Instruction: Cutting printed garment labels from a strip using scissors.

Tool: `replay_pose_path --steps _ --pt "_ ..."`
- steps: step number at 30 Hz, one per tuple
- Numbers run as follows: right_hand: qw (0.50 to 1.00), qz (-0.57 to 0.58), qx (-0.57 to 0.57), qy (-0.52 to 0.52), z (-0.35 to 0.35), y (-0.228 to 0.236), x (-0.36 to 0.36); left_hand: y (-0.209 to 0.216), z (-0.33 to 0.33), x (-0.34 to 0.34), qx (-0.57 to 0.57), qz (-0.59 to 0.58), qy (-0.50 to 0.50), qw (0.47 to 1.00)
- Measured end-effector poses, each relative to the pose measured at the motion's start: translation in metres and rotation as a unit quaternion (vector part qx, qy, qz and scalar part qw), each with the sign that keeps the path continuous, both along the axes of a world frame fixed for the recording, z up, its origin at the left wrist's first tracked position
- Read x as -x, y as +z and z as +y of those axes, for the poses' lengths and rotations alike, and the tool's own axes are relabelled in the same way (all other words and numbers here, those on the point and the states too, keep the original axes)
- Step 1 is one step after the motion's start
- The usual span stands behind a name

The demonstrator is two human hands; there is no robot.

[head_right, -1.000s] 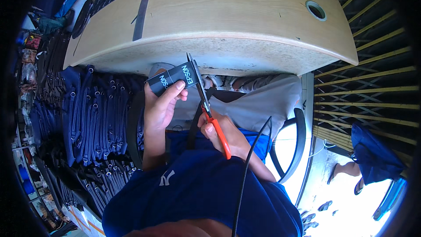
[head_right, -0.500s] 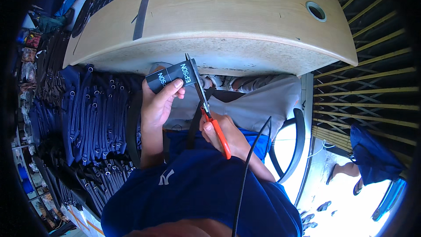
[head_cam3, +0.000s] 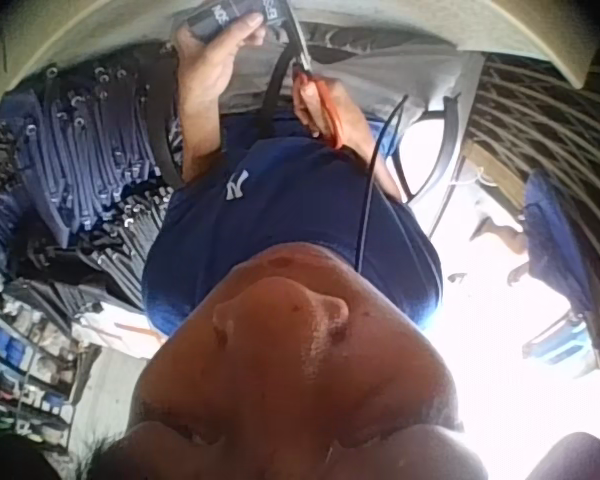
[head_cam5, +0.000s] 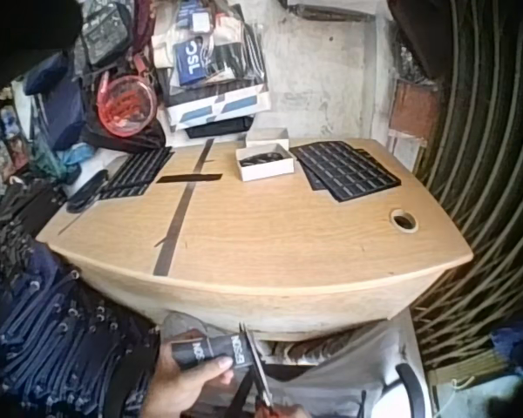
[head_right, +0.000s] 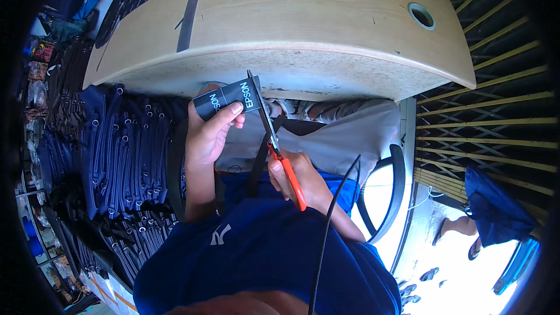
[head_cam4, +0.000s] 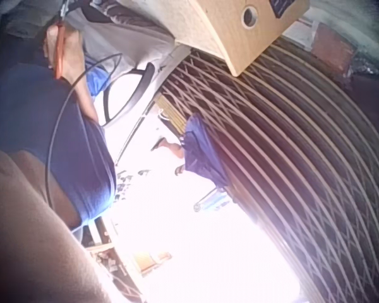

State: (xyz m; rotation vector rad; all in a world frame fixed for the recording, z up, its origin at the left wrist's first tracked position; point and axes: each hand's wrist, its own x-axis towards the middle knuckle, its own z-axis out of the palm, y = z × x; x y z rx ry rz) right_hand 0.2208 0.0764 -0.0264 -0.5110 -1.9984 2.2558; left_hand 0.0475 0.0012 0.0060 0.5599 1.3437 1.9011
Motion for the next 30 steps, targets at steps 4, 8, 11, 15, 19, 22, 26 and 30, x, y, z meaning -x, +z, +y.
replay_pose_path --steps 4,8,11,15,19,22,26,30 --pt "1.000 -0.014 -0.001 -0.006 0.000 -0.001 -0.001 -0.001 0.000 0.002 -0.007 0.004 -0.002 1.000" --pt "1.000 0.000 0.006 -0.006 0.000 -0.009 -0.004 0.000 -0.002 0.003 -0.010 0.004 -0.002 1.000" --pt "0.997 0.036 0.042 -0.047 -0.002 -0.019 -0.004 0.000 -0.002 0.002 -0.007 0.000 -0.004 1.000" --pt "0.985 0.092 0.095 -0.112 -0.004 -0.020 -0.002 -0.001 -0.005 0.002 0.003 -0.009 -0.002 1.000" --pt "0.979 0.103 0.130 -0.119 -0.001 -0.023 -0.001 -0.005 -0.004 -0.004 0.016 0.000 0.003 1.000" --pt "0.976 0.127 0.052 -0.167 0.002 -0.023 0.007 -0.008 0.000 -0.014 0.010 -0.024 -0.015 1.000" --pt "0.949 0.135 0.103 -0.264 0.007 -0.010 0.019 -0.020 0.000 -0.030 0.013 -0.062 -0.030 0.998" --pt "0.949 0.162 0.073 -0.260 0.019 0.004 0.021 -0.023 0.001 -0.036 0.022 -0.067 -0.060 0.996"
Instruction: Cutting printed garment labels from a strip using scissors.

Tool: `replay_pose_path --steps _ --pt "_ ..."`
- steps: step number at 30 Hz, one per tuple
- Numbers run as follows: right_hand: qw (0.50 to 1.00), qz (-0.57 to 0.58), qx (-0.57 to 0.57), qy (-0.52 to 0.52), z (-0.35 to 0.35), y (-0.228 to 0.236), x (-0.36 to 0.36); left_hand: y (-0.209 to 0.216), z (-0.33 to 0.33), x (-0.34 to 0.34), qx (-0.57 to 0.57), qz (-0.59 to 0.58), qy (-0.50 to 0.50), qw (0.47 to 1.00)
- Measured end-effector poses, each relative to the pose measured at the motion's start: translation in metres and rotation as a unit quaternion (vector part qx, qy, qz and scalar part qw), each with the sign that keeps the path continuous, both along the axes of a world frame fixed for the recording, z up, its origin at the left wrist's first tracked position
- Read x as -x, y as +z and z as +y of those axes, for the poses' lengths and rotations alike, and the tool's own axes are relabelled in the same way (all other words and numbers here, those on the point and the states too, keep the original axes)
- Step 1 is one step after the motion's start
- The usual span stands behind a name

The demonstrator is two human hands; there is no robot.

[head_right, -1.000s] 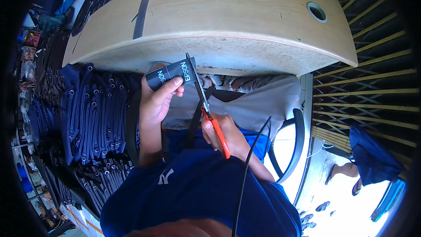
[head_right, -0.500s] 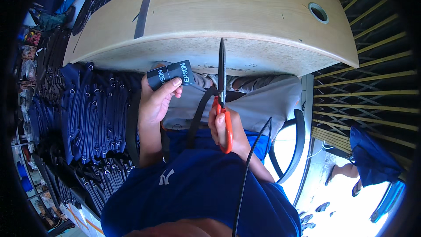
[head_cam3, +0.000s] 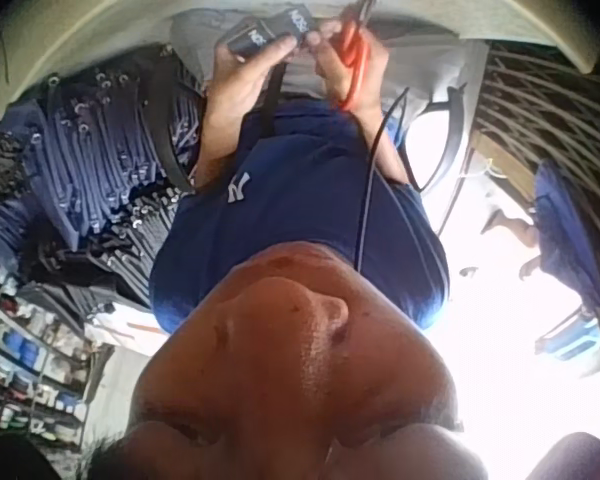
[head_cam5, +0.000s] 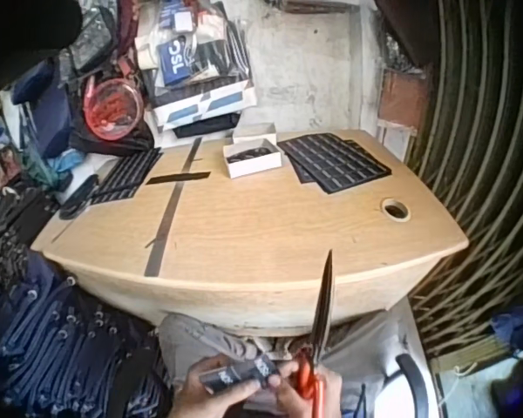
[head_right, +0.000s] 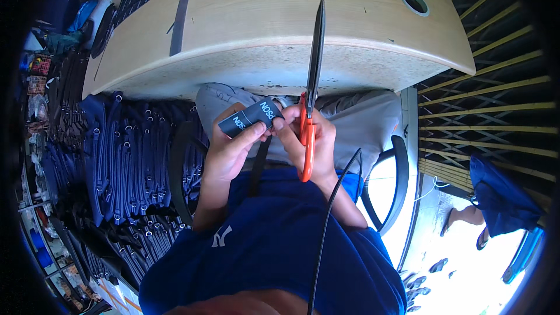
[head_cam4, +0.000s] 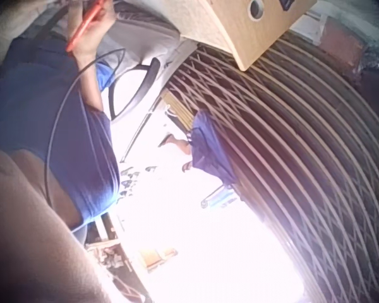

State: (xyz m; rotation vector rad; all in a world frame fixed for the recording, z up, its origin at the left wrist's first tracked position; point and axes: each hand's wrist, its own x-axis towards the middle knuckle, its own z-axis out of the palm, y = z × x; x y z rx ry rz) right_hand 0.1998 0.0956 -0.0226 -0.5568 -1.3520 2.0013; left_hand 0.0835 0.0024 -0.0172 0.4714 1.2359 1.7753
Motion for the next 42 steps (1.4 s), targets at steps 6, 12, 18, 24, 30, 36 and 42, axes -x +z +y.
replay_pose_path --steps 6,12,18,24,30,36,42 --pt "0.998 -0.034 -0.044 0.023 0.013 0.002 -0.004 0.002 -0.003 0.006 0.029 -0.001 -0.013 0.999" --pt "0.990 -0.058 -0.104 0.070 0.023 0.002 -0.005 0.002 -0.007 0.018 0.029 0.119 -0.062 0.990" --pt "0.990 -0.062 -0.116 0.059 0.024 0.002 -0.002 0.001 -0.011 0.021 0.039 0.122 -0.155 0.980" --pt "0.989 -0.078 -0.106 0.067 0.026 0.005 -0.004 0.002 -0.012 0.022 0.066 0.129 -0.160 0.976" --pt "0.995 -0.054 -0.039 0.071 0.024 0.005 -0.004 -0.001 -0.009 0.021 0.035 0.134 -0.099 0.985" --pt "0.994 -0.059 -0.076 0.049 0.019 0.001 0.003 -0.002 -0.009 0.024 0.043 0.148 -0.116 0.981" --pt "0.995 -0.069 -0.059 0.049 0.017 -0.003 0.009 0.007 -0.006 0.017 0.003 0.140 -0.068 0.988"
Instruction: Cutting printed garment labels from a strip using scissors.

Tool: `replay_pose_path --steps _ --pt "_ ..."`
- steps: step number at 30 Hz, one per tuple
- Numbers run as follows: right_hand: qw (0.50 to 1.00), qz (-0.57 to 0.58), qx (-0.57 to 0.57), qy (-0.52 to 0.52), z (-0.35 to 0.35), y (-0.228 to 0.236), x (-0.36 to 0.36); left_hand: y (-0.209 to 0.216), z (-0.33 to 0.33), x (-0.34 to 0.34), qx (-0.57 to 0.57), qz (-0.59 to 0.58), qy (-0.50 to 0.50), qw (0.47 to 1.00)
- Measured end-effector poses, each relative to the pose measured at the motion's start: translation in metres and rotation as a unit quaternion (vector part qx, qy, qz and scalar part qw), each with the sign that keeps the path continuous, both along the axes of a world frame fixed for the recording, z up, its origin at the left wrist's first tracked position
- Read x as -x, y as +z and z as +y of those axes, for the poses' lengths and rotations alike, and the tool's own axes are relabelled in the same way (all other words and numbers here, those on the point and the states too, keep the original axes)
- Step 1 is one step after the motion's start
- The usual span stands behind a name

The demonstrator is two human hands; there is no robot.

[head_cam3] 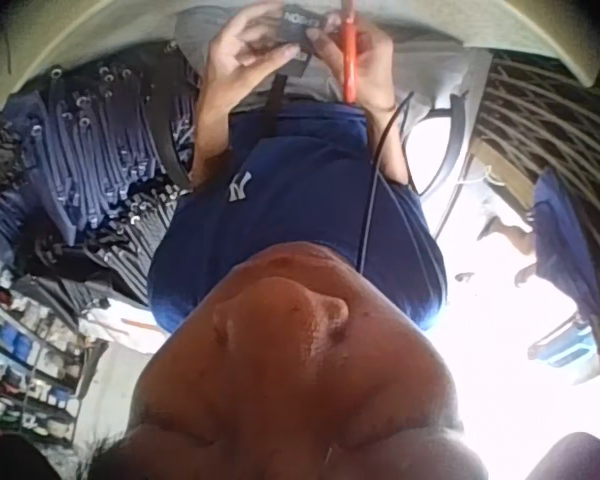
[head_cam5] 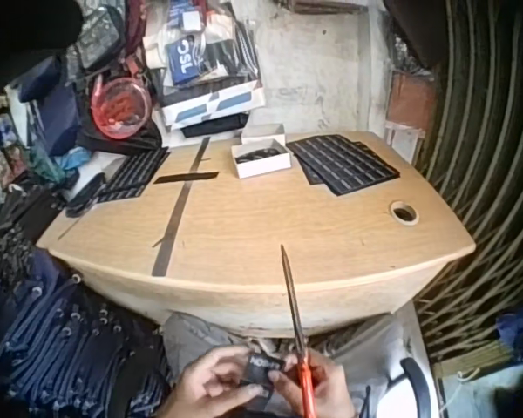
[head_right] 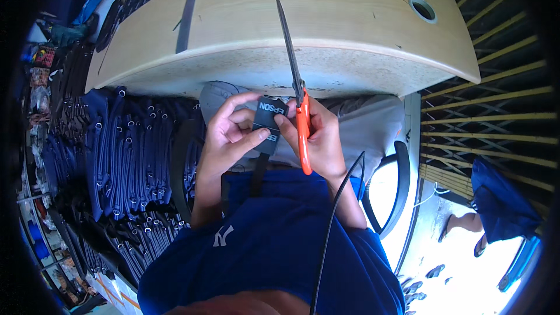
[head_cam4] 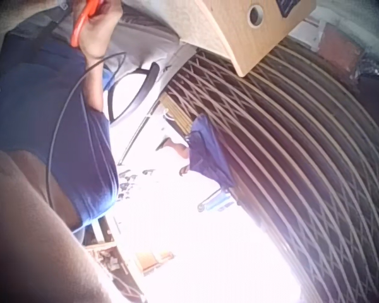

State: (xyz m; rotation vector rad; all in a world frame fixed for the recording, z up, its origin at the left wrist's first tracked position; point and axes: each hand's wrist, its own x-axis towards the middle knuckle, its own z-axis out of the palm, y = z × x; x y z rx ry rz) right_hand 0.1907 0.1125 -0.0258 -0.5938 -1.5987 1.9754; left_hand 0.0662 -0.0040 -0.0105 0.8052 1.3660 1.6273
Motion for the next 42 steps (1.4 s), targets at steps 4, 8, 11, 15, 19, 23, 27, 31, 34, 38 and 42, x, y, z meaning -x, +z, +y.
replay_pose_path --steps 4,8,11,15,19,23,27,31,34,38,42 --pt "0.999 -0.010 -0.038 -0.012 0.000 0.003 -0.003 -0.003 -0.003 0.002 -0.061 0.054 0.000 0.997" --pt "0.999 -0.008 -0.041 -0.010 -0.002 0.006 -0.006 -0.001 -0.006 0.001 -0.061 0.128 -0.018 0.990" --pt "0.999 -0.010 -0.030 -0.007 -0.003 0.005 -0.008 0.000 -0.007 0.000 -0.047 0.151 -0.024 0.987" --pt "0.997 0.040 -0.021 0.061 0.002 0.001 -0.015 0.006 -0.009 0.007 -0.034 0.121 -0.024 0.992" --pt "0.991 0.039 0.014 0.126 0.004 -0.017 -0.029 0.006 -0.014 0.024 -0.027 0.134 0.008 0.991" --pt "0.976 -0.016 -0.082 0.201 0.004 -0.036 -0.046 0.018 -0.021 0.039 0.008 0.157 0.011 0.987" --pt "0.944 -0.135 -0.131 0.272 0.008 -0.024 -0.064 0.025 -0.024 0.045 0.023 0.142 0.009 0.990" --pt "0.923 -0.132 -0.150 0.328 0.021 -0.012 -0.074 0.032 -0.027 0.055 0.013 0.174 -0.074 0.982" --pt "0.911 -0.132 -0.145 0.364 0.023 -0.017 -0.077 0.037 -0.025 0.054 0.013 0.219 -0.111 0.969" --pt "0.890 -0.134 -0.114 0.420 0.031 -0.013 -0.079 0.036 -0.022 0.051 0.007 0.251 -0.154 0.956" --pt "0.880 -0.140 -0.129 0.436 0.032 -0.011 -0.075 0.039 -0.020 0.050 0.062 0.208 -0.192 0.957"
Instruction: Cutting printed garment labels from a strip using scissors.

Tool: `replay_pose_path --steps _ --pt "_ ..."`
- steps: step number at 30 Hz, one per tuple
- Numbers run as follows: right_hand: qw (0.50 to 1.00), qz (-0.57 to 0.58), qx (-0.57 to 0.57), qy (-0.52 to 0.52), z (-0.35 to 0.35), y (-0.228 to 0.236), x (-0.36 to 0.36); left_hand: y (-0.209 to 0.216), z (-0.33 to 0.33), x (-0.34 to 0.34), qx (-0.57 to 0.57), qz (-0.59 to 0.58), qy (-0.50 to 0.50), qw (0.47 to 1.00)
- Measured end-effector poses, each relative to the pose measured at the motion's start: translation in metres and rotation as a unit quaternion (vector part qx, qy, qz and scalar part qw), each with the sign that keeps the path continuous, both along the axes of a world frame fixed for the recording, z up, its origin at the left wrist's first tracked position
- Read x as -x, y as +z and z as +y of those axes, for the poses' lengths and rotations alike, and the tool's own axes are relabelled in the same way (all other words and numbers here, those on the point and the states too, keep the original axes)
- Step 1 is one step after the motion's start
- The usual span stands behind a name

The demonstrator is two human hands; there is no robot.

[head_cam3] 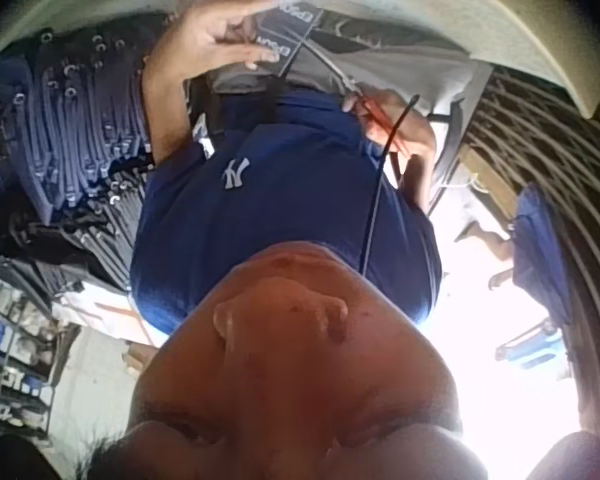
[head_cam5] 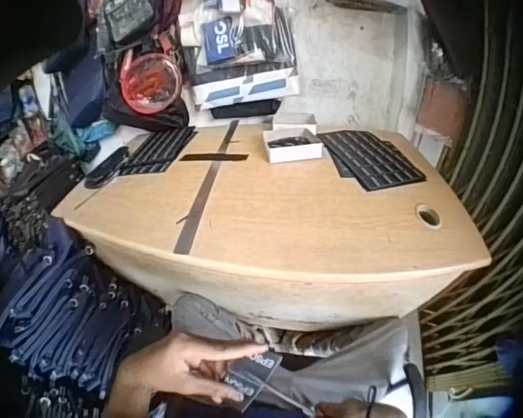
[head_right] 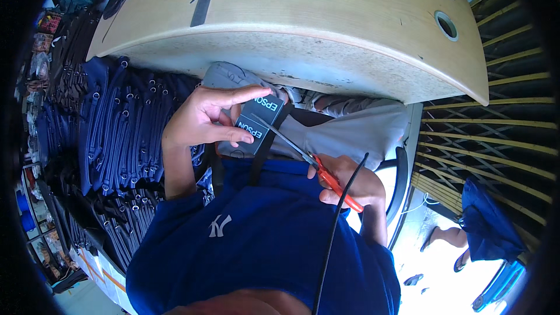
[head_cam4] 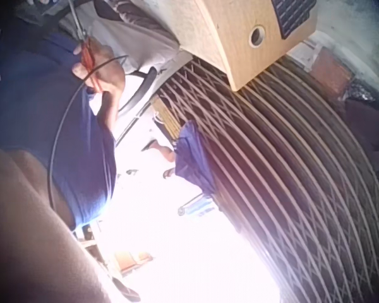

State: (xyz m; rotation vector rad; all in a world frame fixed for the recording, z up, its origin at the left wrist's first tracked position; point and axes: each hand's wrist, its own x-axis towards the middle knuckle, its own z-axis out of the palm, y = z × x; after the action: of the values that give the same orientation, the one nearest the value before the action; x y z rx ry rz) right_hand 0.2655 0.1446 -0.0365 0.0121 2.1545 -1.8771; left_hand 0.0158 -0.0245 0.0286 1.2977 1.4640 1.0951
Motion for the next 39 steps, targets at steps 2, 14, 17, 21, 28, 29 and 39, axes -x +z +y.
replay_pose_path --steps 2,14,17,21,28,29,39 --pt "1.000 0.000 0.002 0.001 0.000 -0.001 0.001 0.001 0.002 -0.001 0.024 -0.035 -0.005 0.999" --pt "1.000 0.000 -0.009 0.027 0.001 -0.004 0.003 -0.007 0.007 0.000 0.006 -0.027 -0.055 0.998" --pt "0.998 -0.007 0.053 0.012 0.000 -0.011 0.001 -0.007 0.007 -0.002 0.042 -0.056 -0.040 0.997" --pt "0.998 0.005 0.057 0.018 0.001 -0.015 0.002 -0.003 0.009 -0.002 0.034 -0.054 -0.061 0.996" --pt "0.999 0.016 0.042 0.025 0.001 -0.013 0.003 -0.008 0.009 0.000 0.028 -0.059 -0.069 0.995" --pt "0.999 0.016 0.042 0.025 0.002 -0.010 0.004 -0.008 0.009 0.000 0.033 -0.062 -0.070 0.995" --pt "0.999 0.044 0.010 0.027 0.000 -0.001 0.007 -0.008 0.011 0.001 0.017 -0.038 -0.078 0.996"
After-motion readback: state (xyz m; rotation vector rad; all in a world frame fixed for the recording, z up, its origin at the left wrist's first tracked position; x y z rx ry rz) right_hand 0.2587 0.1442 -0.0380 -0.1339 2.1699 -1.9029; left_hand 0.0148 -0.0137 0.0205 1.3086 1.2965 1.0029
